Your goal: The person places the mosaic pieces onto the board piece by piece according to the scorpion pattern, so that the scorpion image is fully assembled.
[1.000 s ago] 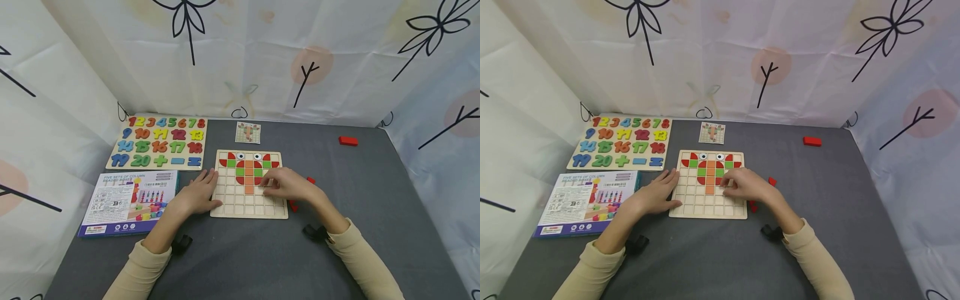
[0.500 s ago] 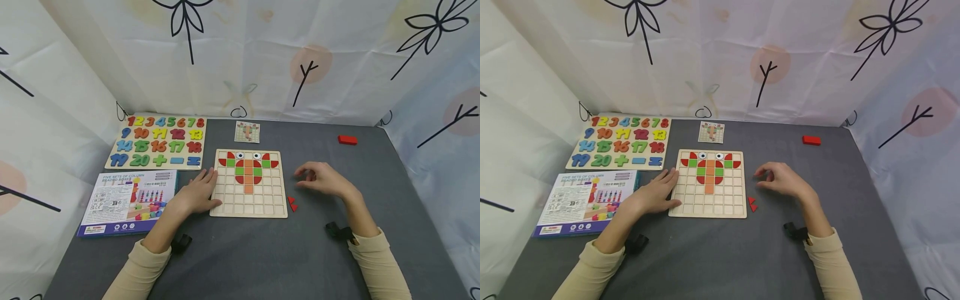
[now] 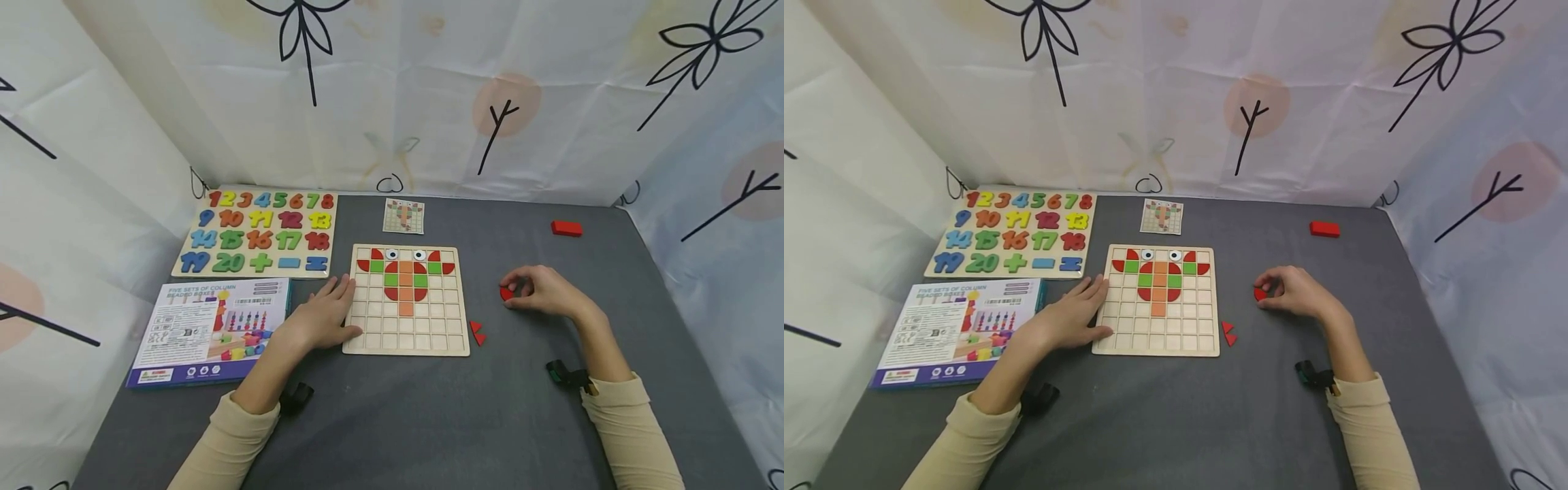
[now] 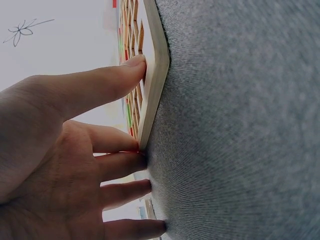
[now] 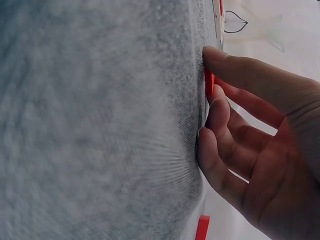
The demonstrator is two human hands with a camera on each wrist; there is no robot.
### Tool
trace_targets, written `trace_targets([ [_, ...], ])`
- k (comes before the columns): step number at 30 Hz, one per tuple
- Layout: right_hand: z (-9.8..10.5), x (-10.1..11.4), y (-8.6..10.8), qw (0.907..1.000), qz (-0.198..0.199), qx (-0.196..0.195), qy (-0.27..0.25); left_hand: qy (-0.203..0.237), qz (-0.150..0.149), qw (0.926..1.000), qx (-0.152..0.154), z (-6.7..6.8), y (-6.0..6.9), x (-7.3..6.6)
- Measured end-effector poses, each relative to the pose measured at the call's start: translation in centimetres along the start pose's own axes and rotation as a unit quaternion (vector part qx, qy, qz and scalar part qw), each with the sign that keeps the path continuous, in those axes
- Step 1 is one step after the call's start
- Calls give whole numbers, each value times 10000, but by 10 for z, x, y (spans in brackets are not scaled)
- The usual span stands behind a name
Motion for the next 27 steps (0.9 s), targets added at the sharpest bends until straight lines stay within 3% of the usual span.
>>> trace_targets([
  [8, -2, 1, -1, 10000, 61, 6, -31, -8, 1, 10000, -16, -1, -1, 0],
  [14, -7, 11, -1, 9988, 418, -121, -244, -13, 14, 10000, -20, -2, -1, 1],
  [23, -28, 44, -13, 9895, 1095, 147, -937, -73, 0, 10000, -30, -2, -1, 0],
  [27, -40, 65, -23, 9848, 1388, 438, -947, -90, -6, 10000, -17, -1, -1, 0],
])
Point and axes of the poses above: each hand's wrist, its own y-axis away from the middle knuckle, its own z-axis out of the back of the hand, x = y × z, the point moved 2 cm from there along -y, towards the middle knuckle, and after that the axes turned 1 degree about z, right-handed, at the moved point
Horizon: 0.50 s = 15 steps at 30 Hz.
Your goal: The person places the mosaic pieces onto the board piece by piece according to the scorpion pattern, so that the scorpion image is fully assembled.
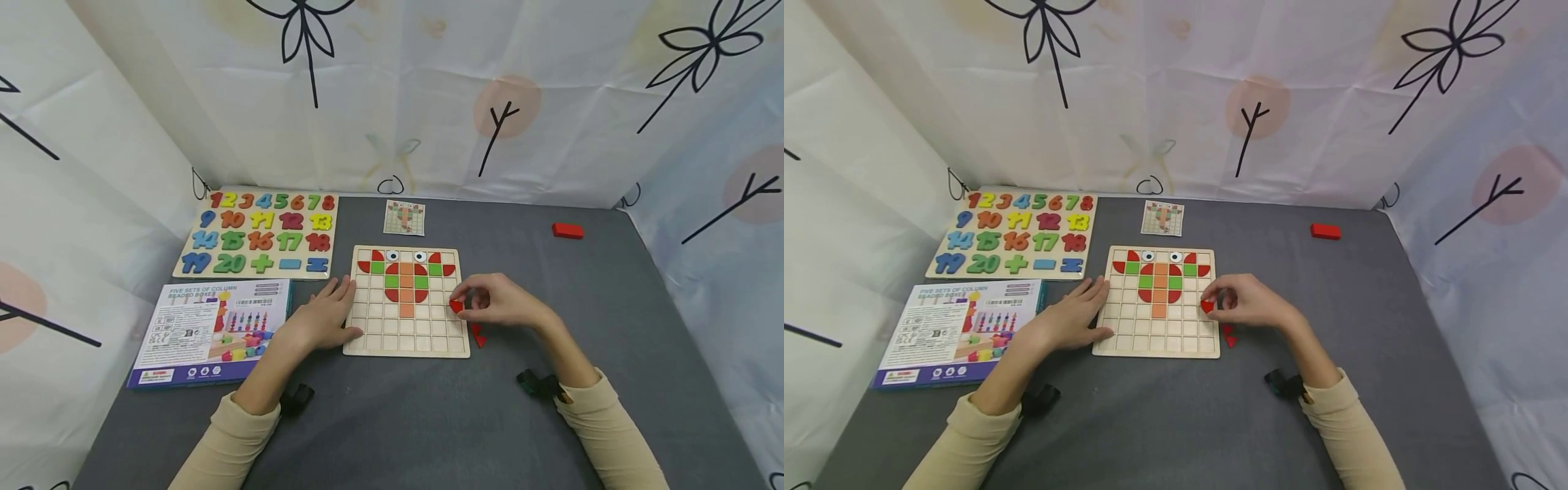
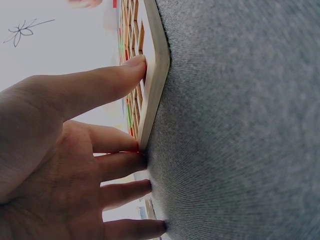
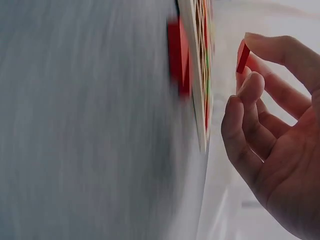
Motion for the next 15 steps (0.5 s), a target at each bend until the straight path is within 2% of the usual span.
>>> trace_targets([
  [8, -32, 30, -26, 9954, 680, 579, 343, 21, -6, 10000, 6, 0, 1, 0],
  [15, -50, 50, -42, 9885, 1051, 737, 805, 47, 1, 10000, 2, 0, 0, 0],
])
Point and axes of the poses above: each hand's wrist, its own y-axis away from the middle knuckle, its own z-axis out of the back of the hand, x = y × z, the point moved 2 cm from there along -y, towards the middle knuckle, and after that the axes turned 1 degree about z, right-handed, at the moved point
